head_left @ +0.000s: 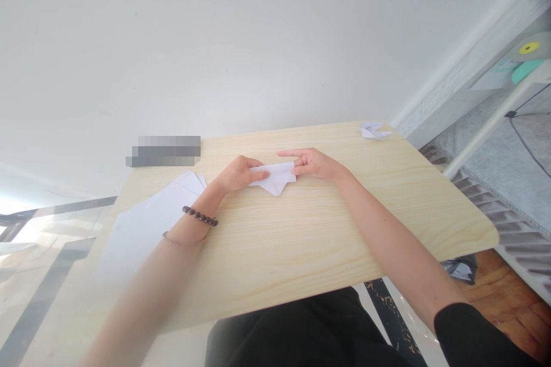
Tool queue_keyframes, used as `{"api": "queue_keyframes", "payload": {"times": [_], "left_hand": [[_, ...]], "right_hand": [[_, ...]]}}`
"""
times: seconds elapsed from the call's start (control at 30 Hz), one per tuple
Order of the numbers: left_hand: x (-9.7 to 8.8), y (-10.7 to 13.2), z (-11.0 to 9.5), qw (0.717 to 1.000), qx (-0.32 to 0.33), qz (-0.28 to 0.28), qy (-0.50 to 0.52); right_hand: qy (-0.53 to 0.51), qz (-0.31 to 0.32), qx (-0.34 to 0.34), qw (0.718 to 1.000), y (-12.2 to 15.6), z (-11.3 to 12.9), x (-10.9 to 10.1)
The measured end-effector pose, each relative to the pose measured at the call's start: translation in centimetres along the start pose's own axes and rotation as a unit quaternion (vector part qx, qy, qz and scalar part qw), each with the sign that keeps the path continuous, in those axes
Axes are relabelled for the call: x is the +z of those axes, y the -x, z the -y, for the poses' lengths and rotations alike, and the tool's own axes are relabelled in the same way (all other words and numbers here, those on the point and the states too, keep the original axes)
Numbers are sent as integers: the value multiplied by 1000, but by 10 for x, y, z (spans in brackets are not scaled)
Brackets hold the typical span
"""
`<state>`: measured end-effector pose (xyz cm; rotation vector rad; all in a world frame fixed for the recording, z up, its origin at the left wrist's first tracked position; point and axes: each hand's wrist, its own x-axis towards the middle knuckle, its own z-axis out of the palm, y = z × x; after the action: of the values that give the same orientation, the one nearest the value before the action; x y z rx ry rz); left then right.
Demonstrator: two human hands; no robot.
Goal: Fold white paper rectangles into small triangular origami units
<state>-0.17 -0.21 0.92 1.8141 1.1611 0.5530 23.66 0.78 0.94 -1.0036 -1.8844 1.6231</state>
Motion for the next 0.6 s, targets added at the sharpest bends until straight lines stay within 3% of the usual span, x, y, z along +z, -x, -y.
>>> {"api": "queue_keyframes", "payload": {"times": [0.33,0.6], "left_hand": [[-3,0,2,1000,-7,-7,6],[5,1,-7,999,-11,-34,-11]], "right_hand": [[-116,21,7,993,0,-4,-4],[6,-23,4,1000,-2,5,13]]}}
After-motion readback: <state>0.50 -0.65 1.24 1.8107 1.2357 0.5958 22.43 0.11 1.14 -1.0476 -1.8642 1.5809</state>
